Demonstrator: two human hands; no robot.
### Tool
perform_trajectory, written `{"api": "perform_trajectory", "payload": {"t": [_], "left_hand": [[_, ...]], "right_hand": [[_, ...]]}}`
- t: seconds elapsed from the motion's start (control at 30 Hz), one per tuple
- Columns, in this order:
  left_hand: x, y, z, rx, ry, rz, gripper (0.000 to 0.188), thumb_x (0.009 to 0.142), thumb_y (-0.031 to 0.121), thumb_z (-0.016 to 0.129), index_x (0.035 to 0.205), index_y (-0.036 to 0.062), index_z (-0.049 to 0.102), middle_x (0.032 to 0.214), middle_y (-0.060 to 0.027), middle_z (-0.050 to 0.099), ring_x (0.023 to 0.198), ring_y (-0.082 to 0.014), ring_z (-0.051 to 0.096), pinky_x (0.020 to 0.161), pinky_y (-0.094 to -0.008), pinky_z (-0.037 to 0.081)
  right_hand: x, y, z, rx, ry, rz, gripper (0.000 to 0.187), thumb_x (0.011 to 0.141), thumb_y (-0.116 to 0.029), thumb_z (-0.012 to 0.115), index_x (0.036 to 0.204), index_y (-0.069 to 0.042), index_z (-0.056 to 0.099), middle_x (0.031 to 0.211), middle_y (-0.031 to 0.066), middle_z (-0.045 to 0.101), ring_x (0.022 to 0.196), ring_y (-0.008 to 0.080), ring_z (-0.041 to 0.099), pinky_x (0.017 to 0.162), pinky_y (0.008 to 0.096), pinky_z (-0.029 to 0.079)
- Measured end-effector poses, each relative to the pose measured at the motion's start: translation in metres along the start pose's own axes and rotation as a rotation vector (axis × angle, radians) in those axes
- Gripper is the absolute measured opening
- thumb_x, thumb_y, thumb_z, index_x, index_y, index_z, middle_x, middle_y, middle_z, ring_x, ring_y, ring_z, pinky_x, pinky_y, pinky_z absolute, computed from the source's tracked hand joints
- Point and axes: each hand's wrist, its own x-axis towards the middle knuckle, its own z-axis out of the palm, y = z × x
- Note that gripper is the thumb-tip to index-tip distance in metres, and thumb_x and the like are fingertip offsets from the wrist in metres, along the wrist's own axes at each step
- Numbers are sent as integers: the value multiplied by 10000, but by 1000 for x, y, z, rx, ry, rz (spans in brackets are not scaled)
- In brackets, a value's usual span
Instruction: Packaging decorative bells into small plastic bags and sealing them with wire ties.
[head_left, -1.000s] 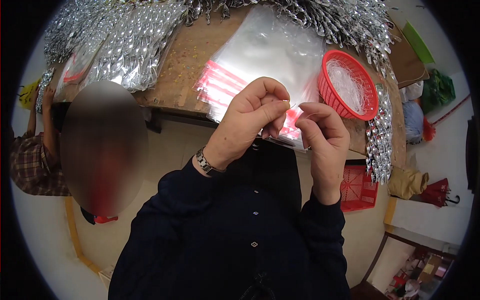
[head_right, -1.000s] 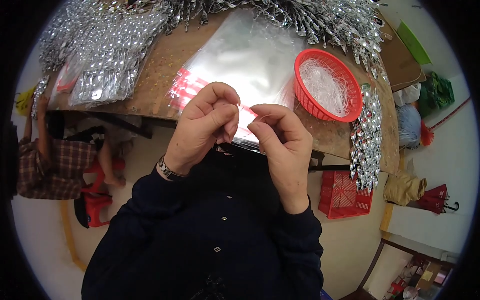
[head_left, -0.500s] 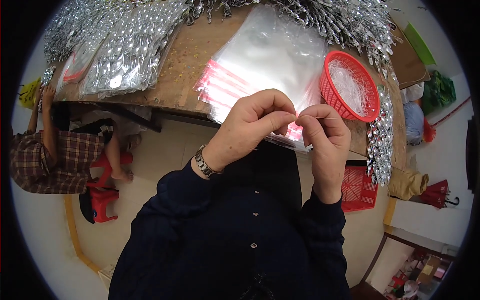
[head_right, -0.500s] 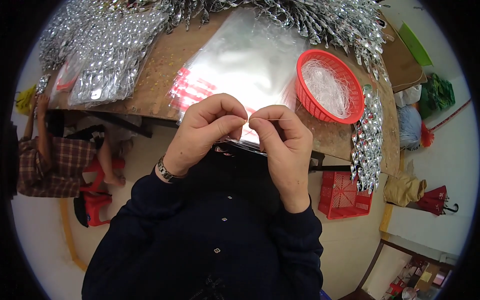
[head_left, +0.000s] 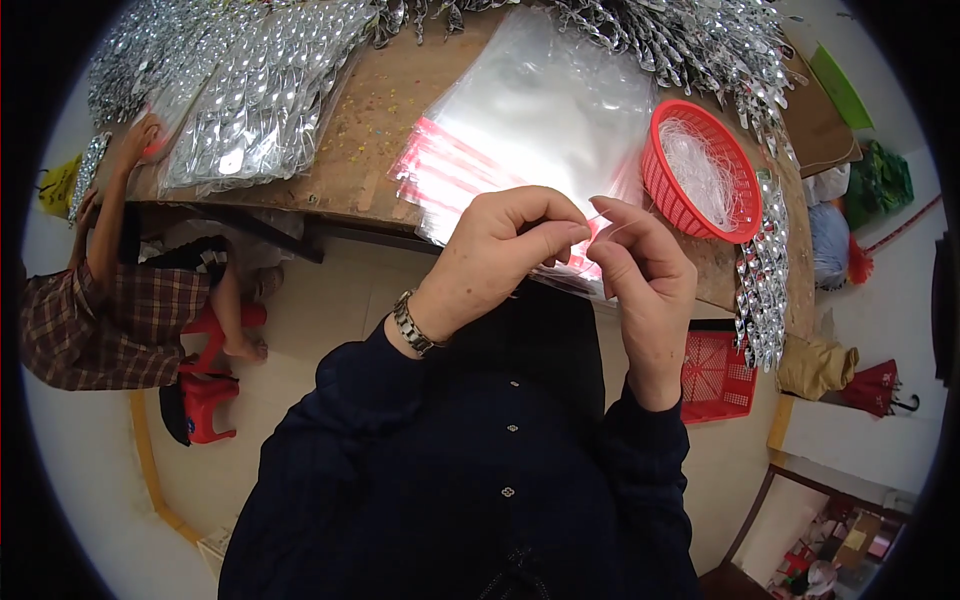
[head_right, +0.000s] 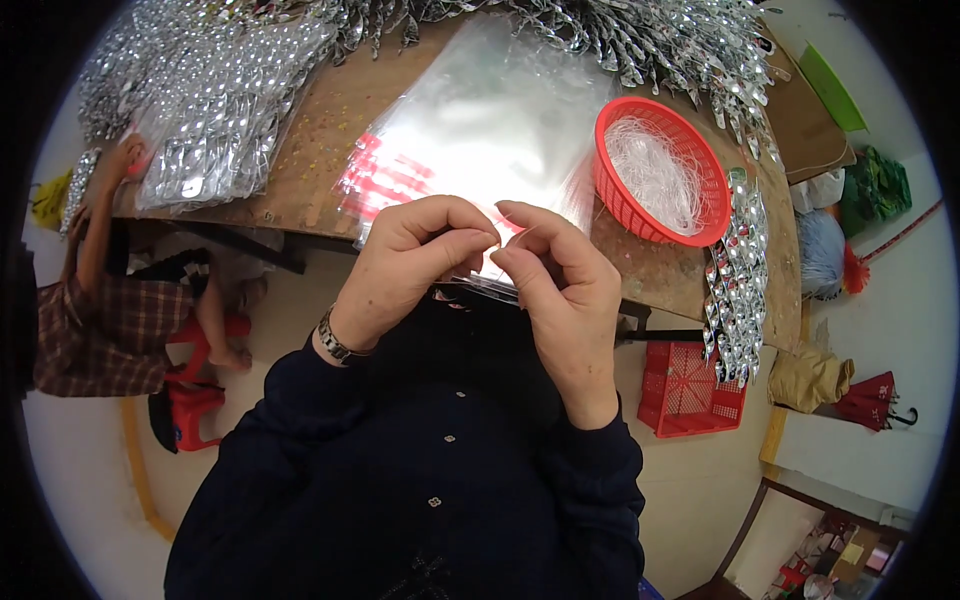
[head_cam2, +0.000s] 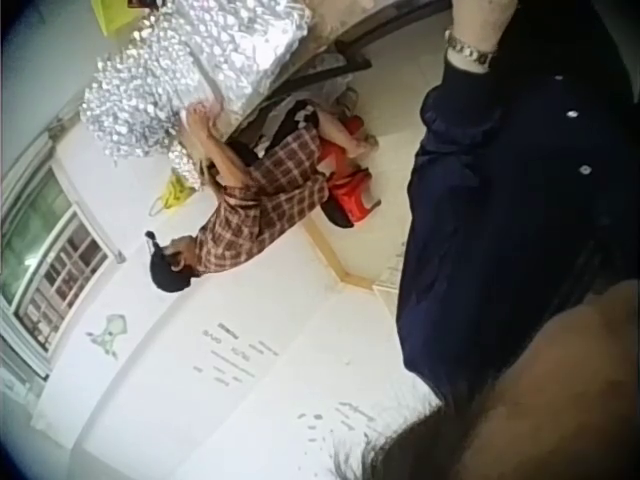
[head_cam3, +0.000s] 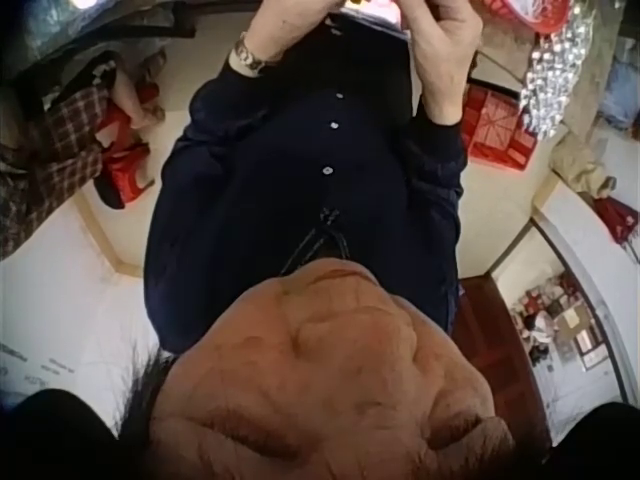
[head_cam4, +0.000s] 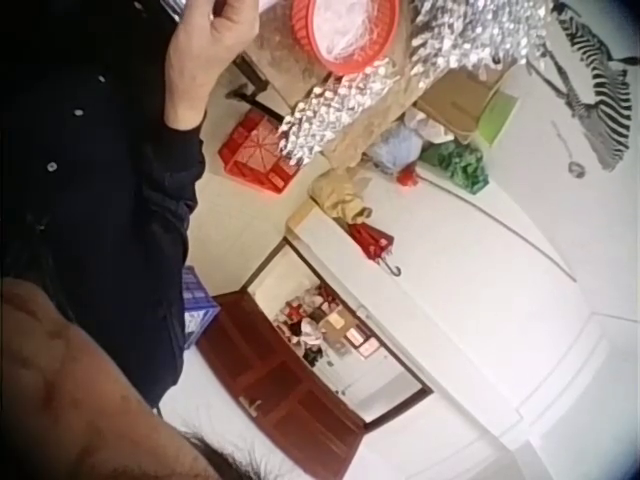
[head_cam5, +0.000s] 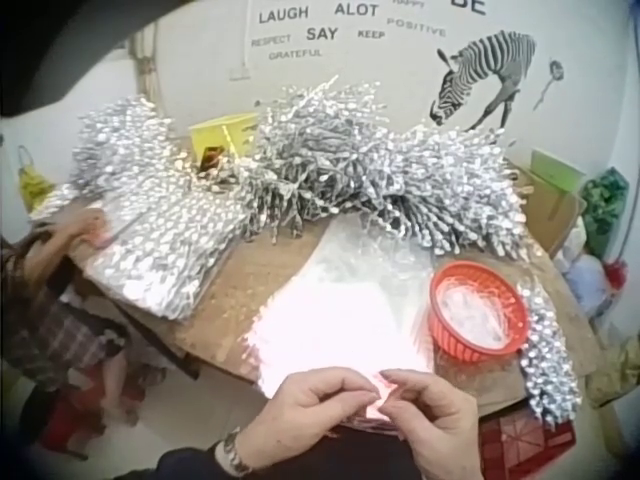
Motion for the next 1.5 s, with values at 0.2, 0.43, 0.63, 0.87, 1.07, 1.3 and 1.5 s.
{"api": "perform_trajectory", "payload": {"t": [0.2,0.43,0.63,0.87,1.07,1.3,1.5], "left_hand": [[-1,1,3,-131,30,-34,100,900,48,579,951,-7,645,782,22,584,671,-29,493,576,-163,383],[-2,-1,5,-116,42,-37,114,898,51,587,966,-13,651,798,23,592,664,-23,483,571,-164,372],[-2,-3,8,-120,48,-35,111,895,59,600,957,-15,656,802,21,598,674,-26,498,578,-166,386],[-1,-3,8,-108,28,-2,106,898,66,603,944,-17,650,837,14,613,734,-31,533,624,-163,415],[-1,-7,7,-116,19,2,101,900,62,598,937,-18,647,853,9,620,764,-40,551,661,-170,435],[-2,-4,8,-126,5,-25,97,903,55,588,926,-21,643,857,4,624,788,-47,564,690,-181,447],[-3,-6,7,-98,1,-14,104,909,65,584,914,-22,640,829,12,605,714,-34,514,629,-181,415]], "right_hand": [[-2,4,2,-78,-41,4,336,863,-15,620,1198,-8,607,753,-49,535,619,11,437,533,151,327],[-4,5,2,-105,-67,10,383,866,-3,615,1247,-6,571,812,-29,591,659,13,476,556,146,352],[-5,9,1,-78,-97,-2,410,869,26,603,1273,16,539,871,-5,606,805,54,567,725,178,454],[-5,9,-1,-89,-118,14,413,869,30,598,1277,22,532,891,8,615,838,66,580,769,197,470],[-4,11,0,-70,-122,15,410,870,32,594,1275,22,533,894,9,616,840,67,581,770,198,471],[-6,10,1,-46,-78,-6,383,848,-7,623,1228,-7,573,821,62,672,775,101,634,700,220,477],[-4,2,-9,-198,-95,33,363,860,-20,610,1221,-15,578,807,48,640,684,77,566,621,220,454]]}}
